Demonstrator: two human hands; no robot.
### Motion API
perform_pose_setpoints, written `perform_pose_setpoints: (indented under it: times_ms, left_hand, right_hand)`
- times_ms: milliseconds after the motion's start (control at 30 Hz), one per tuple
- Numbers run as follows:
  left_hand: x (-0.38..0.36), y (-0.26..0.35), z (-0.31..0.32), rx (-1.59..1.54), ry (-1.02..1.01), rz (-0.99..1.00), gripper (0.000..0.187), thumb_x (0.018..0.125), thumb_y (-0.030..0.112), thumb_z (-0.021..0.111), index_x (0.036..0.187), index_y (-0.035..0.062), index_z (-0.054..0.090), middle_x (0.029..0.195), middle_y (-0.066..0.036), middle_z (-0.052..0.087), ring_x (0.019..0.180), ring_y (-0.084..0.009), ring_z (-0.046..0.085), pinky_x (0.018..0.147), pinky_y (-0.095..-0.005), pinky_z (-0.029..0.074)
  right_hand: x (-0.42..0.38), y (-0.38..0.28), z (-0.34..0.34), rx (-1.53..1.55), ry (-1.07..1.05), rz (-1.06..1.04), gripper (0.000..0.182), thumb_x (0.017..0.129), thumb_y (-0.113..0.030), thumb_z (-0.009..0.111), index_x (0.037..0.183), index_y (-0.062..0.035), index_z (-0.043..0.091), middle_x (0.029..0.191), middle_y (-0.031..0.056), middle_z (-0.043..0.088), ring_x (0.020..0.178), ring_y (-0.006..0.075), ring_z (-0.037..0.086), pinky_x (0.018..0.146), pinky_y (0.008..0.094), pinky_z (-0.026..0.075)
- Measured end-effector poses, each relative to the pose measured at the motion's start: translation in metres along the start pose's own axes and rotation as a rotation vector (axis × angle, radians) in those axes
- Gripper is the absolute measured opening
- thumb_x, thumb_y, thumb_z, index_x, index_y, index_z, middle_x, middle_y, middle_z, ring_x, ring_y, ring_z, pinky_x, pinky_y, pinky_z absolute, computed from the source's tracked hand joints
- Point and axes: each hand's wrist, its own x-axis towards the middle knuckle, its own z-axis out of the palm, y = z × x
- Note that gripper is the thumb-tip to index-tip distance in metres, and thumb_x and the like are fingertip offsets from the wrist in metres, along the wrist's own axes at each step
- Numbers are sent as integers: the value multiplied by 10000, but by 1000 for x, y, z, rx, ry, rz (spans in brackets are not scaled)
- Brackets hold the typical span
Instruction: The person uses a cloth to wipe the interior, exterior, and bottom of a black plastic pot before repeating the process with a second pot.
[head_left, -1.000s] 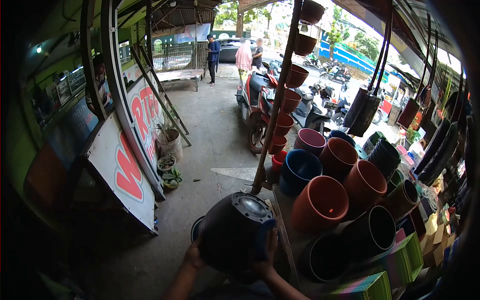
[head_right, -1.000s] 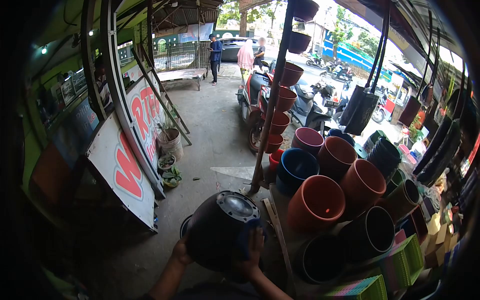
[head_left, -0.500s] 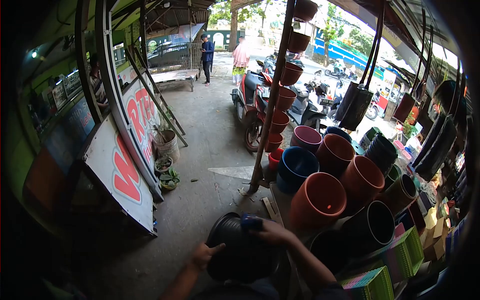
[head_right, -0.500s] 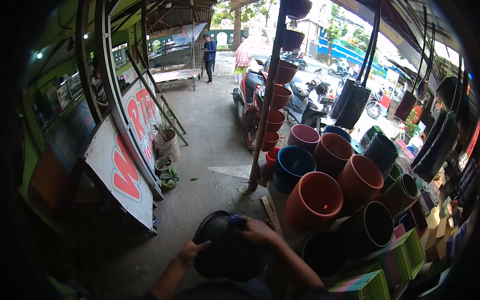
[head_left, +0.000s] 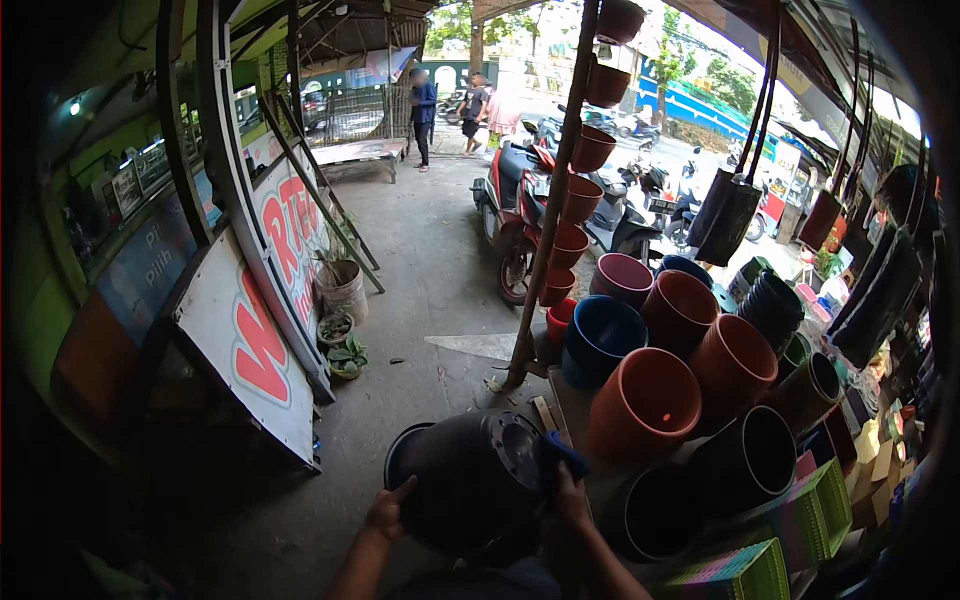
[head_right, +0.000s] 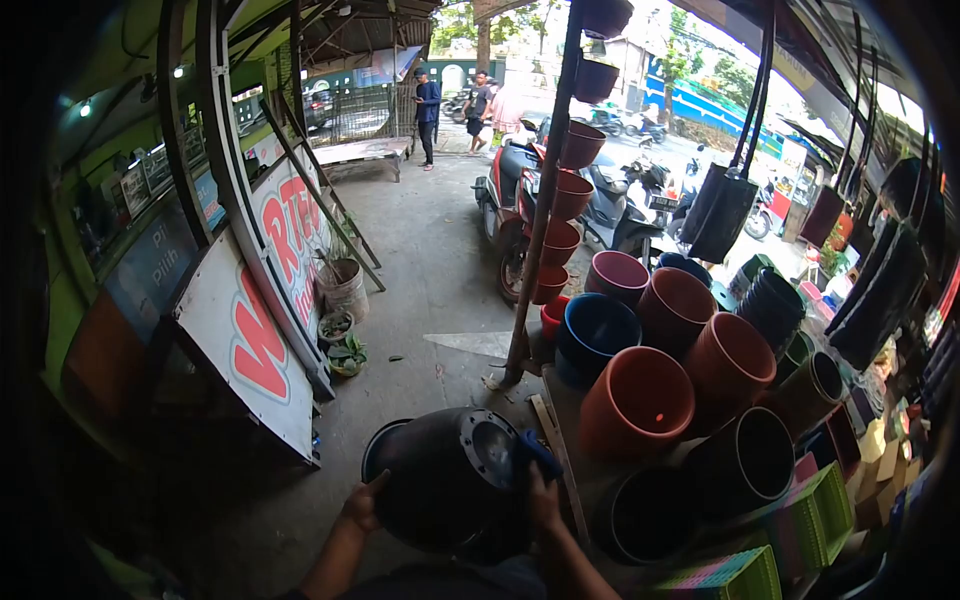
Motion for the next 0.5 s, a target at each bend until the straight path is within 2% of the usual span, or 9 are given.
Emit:
perform_pose_setpoints:
  times_ms: [33, 67, 133, 167, 233, 267, 333, 467, 500]
  left_hand:
    - [-2, 0, 5, 69, 28, 30, 379, 933, 157, 622, 1225, -75, 557, 1194, -211, 627, 1069, -323, 641, 958, -447, 526]
    - [-4, -3, 12, 77, 24, 24, 379, 933, 157, 622, 1225, -75, 557, 1194, -211, 627, 1069, -323, 641, 958, -447, 526]
    - [-11, -10, 35, 269, -29, 124, 370, 881, 121, 696, 1164, -91, 591, 1115, -194, 659, 969, -296, 674, 863, -405, 571]
    - [-11, -13, 39, 275, -33, 119, 370, 881, 121, 696, 1164, -91, 591, 1115, -194, 659, 969, -296, 674, 863, -405, 571]
    - [-11, -20, 43, 372, -9, 157, 353, 867, 108, 713, 1144, -84, 606, 1092, -179, 669, 949, -274, 675, 852, -376, 568]
    - [-9, -22, 43, 377, -14, 156, 353, 867, 108, 713, 1144, -84, 606, 1092, -179, 669, 949, -274, 675, 852, -376, 568]
    - [-4, -24, 39, 313, 111, 183, 330, 851, 95, 730, 1116, -72, 624, 1071, -172, 676, 936, -251, 675, 851, -355, 564]
    - [1, -28, 35, 448, 158, 364, 321, 846, 98, 741, 1103, -63, 634, 1056, -152, 683, 934, -240, 676, 841, -344, 555]
    - [5, -32, 30, 585, 155, 476, 351, 832, 129, 761, 1103, -56, 636, 1053, -151, 687, 935, -245, 678, 837, -346, 549]
  right_hand:
    - [6, -2, -5, 259, 109, 354, 427, 1008, -192, 467, 1405, -39, 424, 1300, 126, 548, 1209, 225, 521, 1041, 341, 395]
    - [12, -2, -8, 264, 118, 351, 427, 1008, -192, 467, 1405, -39, 424, 1300, 126, 548, 1209, 225, 521, 1041, 341, 395]
    - [20, -2, -10, -50, -20, 231, 480, 989, -352, 501, 1284, 25, 529, 1148, 157, 634, 1120, 225, 574, 958, 346, 435]
    - [20, 0, -8, -47, -13, 229, 480, 989, -352, 501, 1284, 25, 529, 1148, 157, 634, 1120, 225, 574, 958, 346, 435]
    - [16, -3, 8, -462, 23, 75, 456, 989, -351, 506, 1237, 27, 561, 1125, 153, 634, 1098, 208, 583, 913, 316, 460]
    - [11, -6, 13, -460, 30, 72, 456, 989, -351, 506, 1237, 27, 561, 1125, 153, 634, 1098, 208, 583, 913, 316, 460]
    - [-4, -31, 26, -36, 97, 206, 438, 986, -325, 511, 1235, 33, 556, 1086, 159, 638, 1097, 236, 593, 894, 331, 480]
    - [-25, -21, 16, -105, 51, 107, 412, 984, -297, 521, 1238, 26, 543, 1082, 136, 634, 1061, 223, 603, 895, 341, 487]
    - [-33, -57, 24, 117, 156, 262, 386, 982, -275, 530, 1233, 17, 543, 1079, 122, 631, 1036, 208, 605, 891, 341, 491]
